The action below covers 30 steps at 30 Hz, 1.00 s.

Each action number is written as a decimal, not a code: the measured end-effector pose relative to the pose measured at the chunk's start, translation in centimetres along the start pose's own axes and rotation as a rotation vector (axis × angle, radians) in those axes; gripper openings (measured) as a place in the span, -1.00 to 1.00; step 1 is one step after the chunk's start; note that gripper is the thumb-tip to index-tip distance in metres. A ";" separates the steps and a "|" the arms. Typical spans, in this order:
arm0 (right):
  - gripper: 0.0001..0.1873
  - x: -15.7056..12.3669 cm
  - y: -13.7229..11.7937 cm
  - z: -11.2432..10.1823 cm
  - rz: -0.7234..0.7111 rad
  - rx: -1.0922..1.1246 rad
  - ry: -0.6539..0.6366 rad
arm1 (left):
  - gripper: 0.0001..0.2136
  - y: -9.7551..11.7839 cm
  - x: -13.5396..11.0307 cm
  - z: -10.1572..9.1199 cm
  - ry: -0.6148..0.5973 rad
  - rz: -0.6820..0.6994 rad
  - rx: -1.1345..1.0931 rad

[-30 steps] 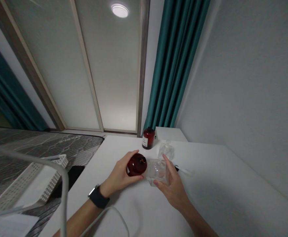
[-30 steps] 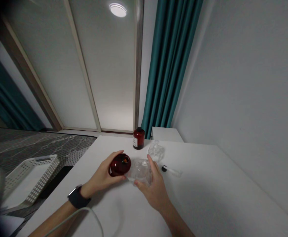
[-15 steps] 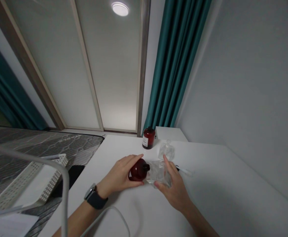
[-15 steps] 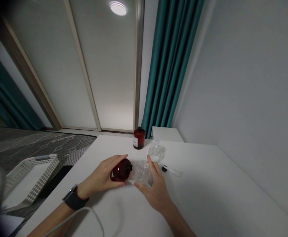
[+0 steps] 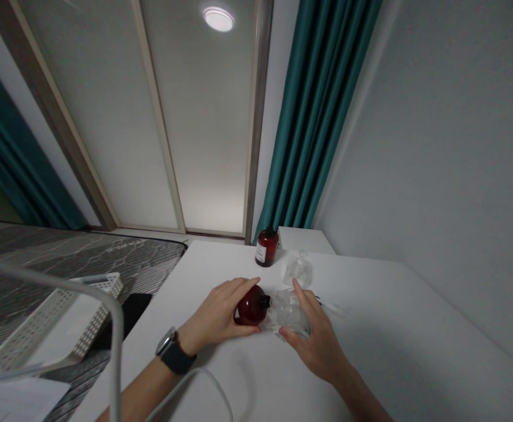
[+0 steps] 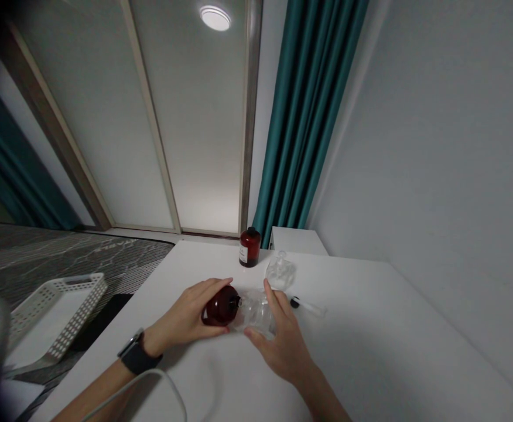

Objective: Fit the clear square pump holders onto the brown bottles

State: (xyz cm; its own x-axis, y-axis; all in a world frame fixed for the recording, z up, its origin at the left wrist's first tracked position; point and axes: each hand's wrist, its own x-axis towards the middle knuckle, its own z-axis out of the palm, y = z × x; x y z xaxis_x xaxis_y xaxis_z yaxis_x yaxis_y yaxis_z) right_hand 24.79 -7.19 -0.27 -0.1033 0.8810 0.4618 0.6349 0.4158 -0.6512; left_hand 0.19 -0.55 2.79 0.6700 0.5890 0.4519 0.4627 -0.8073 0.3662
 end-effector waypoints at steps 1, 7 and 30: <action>-0.07 0.0 0.0 0.0 -0.003 -0.004 -0.005 | -0.20 0.0 0.0 0.0 -0.002 0.000 0.005; -0.04 0.1 0.0 -0.2 -0.036 -0.021 -0.008 | -0.20 0.2 0.0 0.0 -0.009 0.004 0.036; -0.03 0.2 -0.6 -1.6 -0.136 -0.108 -0.008 | -0.24 1.0 -0.1 1.2 0.088 -0.001 0.067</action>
State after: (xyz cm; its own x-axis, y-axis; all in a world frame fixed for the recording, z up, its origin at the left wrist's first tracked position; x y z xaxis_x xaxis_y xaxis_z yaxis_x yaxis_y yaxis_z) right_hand 25.58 -7.67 1.19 -0.2000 0.8200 0.5363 0.6930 0.5053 -0.5143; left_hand 1.33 -1.47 2.12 0.6171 0.5883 0.5226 0.5033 -0.8056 0.3125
